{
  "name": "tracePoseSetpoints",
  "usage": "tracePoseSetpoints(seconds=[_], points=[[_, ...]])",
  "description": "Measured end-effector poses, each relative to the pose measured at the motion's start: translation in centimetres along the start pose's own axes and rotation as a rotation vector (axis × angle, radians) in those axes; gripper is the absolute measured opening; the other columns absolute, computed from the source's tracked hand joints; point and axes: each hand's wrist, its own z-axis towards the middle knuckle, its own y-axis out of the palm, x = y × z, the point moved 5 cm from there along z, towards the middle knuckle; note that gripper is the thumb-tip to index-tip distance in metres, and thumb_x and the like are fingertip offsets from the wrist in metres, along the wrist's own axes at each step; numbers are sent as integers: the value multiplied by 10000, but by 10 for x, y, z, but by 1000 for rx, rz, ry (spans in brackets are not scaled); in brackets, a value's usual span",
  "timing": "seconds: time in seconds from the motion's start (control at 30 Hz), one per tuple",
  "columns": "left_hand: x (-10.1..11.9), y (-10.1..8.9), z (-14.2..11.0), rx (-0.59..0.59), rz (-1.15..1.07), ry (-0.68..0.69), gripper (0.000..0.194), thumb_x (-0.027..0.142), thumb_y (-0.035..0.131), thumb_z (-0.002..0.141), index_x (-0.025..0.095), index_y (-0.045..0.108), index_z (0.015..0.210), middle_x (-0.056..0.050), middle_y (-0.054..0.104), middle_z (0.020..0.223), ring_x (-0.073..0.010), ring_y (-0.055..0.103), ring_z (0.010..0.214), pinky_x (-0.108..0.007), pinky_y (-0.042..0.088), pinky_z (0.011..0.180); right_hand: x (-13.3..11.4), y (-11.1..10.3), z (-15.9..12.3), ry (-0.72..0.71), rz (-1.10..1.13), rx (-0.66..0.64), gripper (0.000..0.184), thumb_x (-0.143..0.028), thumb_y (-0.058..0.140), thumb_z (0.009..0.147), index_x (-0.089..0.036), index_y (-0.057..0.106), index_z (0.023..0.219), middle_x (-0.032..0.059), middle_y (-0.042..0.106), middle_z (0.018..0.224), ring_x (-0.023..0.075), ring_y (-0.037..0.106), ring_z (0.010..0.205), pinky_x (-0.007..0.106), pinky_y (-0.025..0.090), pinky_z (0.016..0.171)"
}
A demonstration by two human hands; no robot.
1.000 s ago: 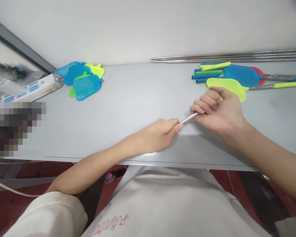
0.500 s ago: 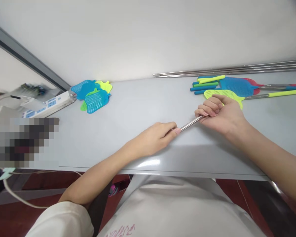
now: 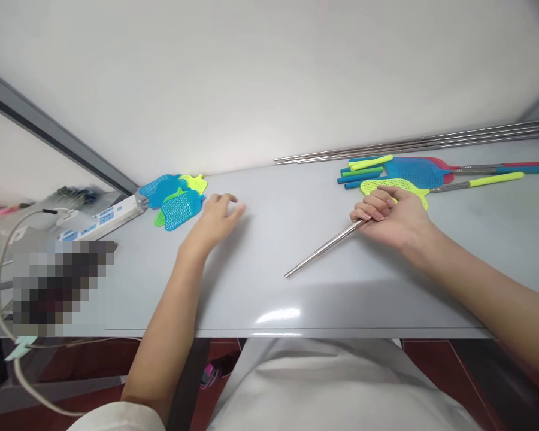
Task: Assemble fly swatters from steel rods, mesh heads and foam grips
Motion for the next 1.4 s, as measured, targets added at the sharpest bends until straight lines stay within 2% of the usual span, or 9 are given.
tracePoseSetpoints(seconds=[0.23, 0.33, 0.47, 0.67, 0.8, 1.0, 1.17, 1.27, 1.4], points=[[-95, -19, 25, 233, 72, -507, 708, 521, 464, 766, 116, 289, 1319, -223, 231, 1374, -416, 212, 1276, -543, 213, 992, -1, 0, 2, -4, -4, -10, 314, -139, 360, 709, -181, 72, 592, -48, 94, 450, 84, 105, 381, 220, 211, 360], [-115, -14, 28, 191, 31, -573, 905, 636, 532, 660, 73, 259, 1314, -237, 236, 1362, -485, 217, 1239, -592, 208, 951, -1, 0, 2, -2, -24, -19, 317, -139, 358, 713, -180, 67, 593, -46, 90, 450, 85, 102, 379, 219, 213, 356], [-124, -11, 33, 185, -9, -560, 875, 643, 526, 652, 95, 279, 1288, -266, 242, 1354, -476, 226, 1252, -601, 194, 935, -1, 0, 3, -6, -45, -11, 325, -130, 361, 702, -176, 58, 596, -42, 85, 449, 84, 99, 379, 219, 210, 351], [-118, -19, 31, 300, -59, -586, 817, 587, 576, 599, 149, 324, 1240, -272, 243, 1348, -462, 232, 1254, -586, 250, 864, -1, -2, 4, 8, 33, 24, 302, -113, 372, 653, -183, 85, 588, -45, 113, 435, 83, 104, 375, 221, 201, 349], [-112, -28, 25, 370, -81, -542, 651, 570, 457, 679, 144, 398, 1167, -227, 322, 1311, -419, 314, 1219, -508, 256, 751, -2, -2, 4, 19, 79, 36, 282, -104, 374, 633, -187, 110, 583, -48, 131, 428, 84, 115, 372, 220, 197, 353], [-92, -41, 13, 515, -186, -335, 431, 482, 275, 820, 127, 515, 857, -48, 530, 901, -350, 214, 1232, -466, 194, 727, -4, -3, 6, 5, 56, 23, 281, -107, 363, 652, -184, 100, 592, -45, 145, 416, 85, 133, 364, 217, 212, 360], [-61, -39, 9, 714, -164, -312, 492, 511, 529, 738, 199, 472, 1114, -64, 438, 1200, -304, 344, 1169, -493, 234, 912, -7, -4, 7, -11, -8, 1, 290, -107, 342, 702, -179, 79, 602, -40, 149, 412, 84, 147, 362, 217, 227, 375], [-37, -23, 12, 698, -148, -250, 459, 471, 614, 685, 250, 529, 1077, -43, 474, 1179, -257, 428, 1113, -442, 291, 933, -7, -5, 8, 2, 13, 11, 275, -104, 325, 719, -181, 89, 601, -41, 158, 411, 84, 149, 358, 220, 224, 377], [5, 14, 10, 465, -119, -19, 456, 501, 594, 700, 252, 535, 1078, -60, 512, 1135, -254, 450, 1095, -436, 326, 924, -9, -6, 10, 0, 58, 29, 264, -103, 336, 706, -183, 109, 598, -42, 172, 408, 84, 156, 358, 223, 223, 379]])
